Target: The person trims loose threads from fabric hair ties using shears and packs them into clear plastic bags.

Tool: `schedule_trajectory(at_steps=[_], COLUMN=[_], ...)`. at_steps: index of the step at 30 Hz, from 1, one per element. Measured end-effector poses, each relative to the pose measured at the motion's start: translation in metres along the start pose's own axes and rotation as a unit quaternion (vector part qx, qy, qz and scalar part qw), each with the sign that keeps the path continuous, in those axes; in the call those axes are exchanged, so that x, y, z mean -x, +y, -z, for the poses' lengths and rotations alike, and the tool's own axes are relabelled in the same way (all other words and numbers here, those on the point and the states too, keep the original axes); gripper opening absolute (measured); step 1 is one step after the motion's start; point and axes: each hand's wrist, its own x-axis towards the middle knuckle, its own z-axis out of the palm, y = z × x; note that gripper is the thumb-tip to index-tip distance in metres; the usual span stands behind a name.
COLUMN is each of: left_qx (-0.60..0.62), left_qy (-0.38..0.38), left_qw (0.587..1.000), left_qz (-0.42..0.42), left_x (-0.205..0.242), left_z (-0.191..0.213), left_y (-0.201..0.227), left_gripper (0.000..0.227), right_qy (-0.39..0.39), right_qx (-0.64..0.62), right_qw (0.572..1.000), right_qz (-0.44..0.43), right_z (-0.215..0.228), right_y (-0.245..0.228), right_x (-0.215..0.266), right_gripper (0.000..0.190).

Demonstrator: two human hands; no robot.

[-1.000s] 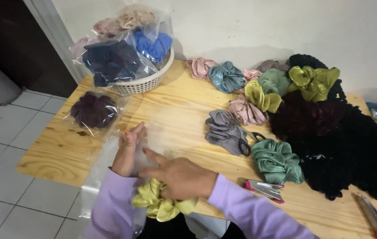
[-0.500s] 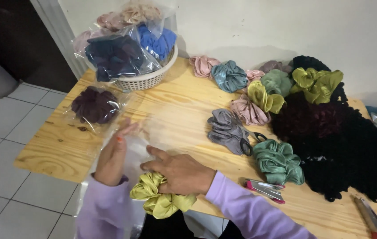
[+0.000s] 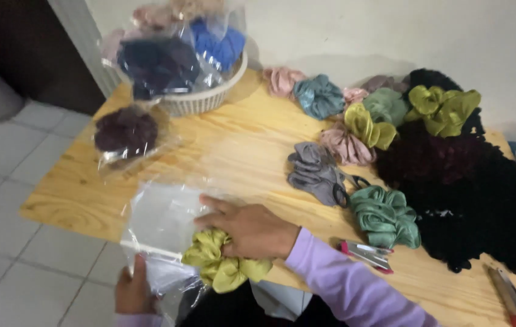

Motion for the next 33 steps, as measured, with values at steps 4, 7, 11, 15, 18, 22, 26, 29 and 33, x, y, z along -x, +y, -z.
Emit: schedule_trajectory(at_steps=[4,7,11,15,18,22,26,29,33], left_qx=[0.009,0.085,0.109,-0.068,0.067,-0.009,-0.1,-0.129,-0.21], left_qy=[-0.191,-0.199,-0.282,-0.31,-0.304,-0.3,-0.235,-0.107,0.031], left_qw=[0.966,0.962,0.953,0.948,0.897,0.939,0.943,0.932,0.891], left_qz=[0.172,0.168,0.014,-0.024,-0.313,-0.17,-0.215,-0.323,-0.401], left_x=[0.031,0.034,0.013,-0.018,-0.051,-0.048,-0.098,-0.086,-0.047], left_z=[0.049,0.084,0.094,0.069,0.04,0.022,-0.039,-0.025,0.002], left_y=[0.096,0.131,0.14,0.164,0.155,0.208,0.183,0.185,0.216], left_gripper=[0.053,0.048,0.047,0.063,0.06,0.064,0.07,0.055,0.049], right_qy=[-0.001,0.047,0.147,0.199,0.29,0.345,0.25,0.161,0.155], right_qx=[-0.01,-0.03,-0.056,-0.029,-0.013,-0.04,0.004,0.004,-0.137], right_qw=[1.0,0.998,0.988,0.979,0.956,0.937,0.966,0.985,0.977], right_qz=[-0.014,0.009,0.004,-0.003,0.045,0.025,0.06,0.056,0.061], right_z=[0.009,0.001,-0.009,-0.01,-0.002,0.008,0.018,0.04,0.067], right_y=[0.001,0.018,0.029,0.053,0.072,0.077,0.058,0.033,0.056], right_x=[-0.002,-0.004,-0.006,-0.021,-0.032,-0.037,-0.03,-0.009,-0.003], right_gripper=[0.076,0.072,0.09,0.074,0.047,0.043,0.054,0.067,0.072])
